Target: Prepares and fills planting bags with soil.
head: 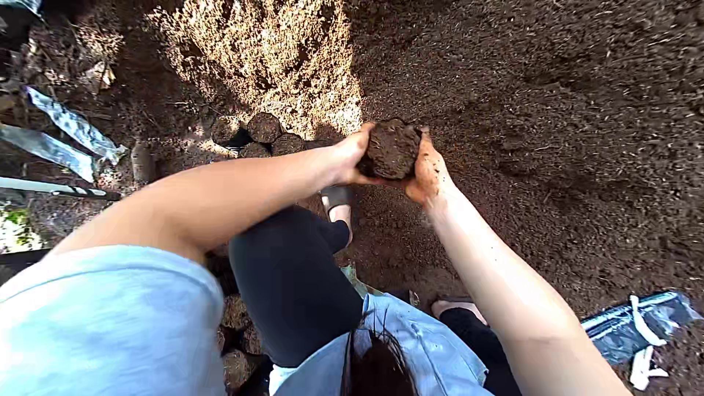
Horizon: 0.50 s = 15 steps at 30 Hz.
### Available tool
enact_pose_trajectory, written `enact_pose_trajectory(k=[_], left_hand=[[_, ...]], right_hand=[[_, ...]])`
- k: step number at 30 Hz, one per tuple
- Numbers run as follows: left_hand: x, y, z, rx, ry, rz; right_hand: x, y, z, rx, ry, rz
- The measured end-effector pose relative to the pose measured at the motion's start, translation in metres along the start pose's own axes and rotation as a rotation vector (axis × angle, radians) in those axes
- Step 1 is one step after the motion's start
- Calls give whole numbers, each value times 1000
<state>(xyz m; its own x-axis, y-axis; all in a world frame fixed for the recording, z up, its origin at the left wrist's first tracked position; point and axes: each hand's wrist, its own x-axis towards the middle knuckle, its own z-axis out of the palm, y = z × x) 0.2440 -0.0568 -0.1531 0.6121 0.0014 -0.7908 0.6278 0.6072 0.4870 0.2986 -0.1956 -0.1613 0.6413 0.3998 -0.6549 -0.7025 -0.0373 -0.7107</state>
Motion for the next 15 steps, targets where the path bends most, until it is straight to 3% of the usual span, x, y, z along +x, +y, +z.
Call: enact_pose_trajectory(k=[5,9,12,15], left_hand=[[-51,-6,-89,-154,207,22],[-48,-34,-142,-309,338,23],[-1,-69,-185,-426,394,-8],[48,-117,-216,-522,444,11]], right_hand=[[3,27,89,-134,-228,166],[27,62,127,-302,-314,247],[57,87,117,-371,-358,250],[79,96,71,-403,-364,184]])
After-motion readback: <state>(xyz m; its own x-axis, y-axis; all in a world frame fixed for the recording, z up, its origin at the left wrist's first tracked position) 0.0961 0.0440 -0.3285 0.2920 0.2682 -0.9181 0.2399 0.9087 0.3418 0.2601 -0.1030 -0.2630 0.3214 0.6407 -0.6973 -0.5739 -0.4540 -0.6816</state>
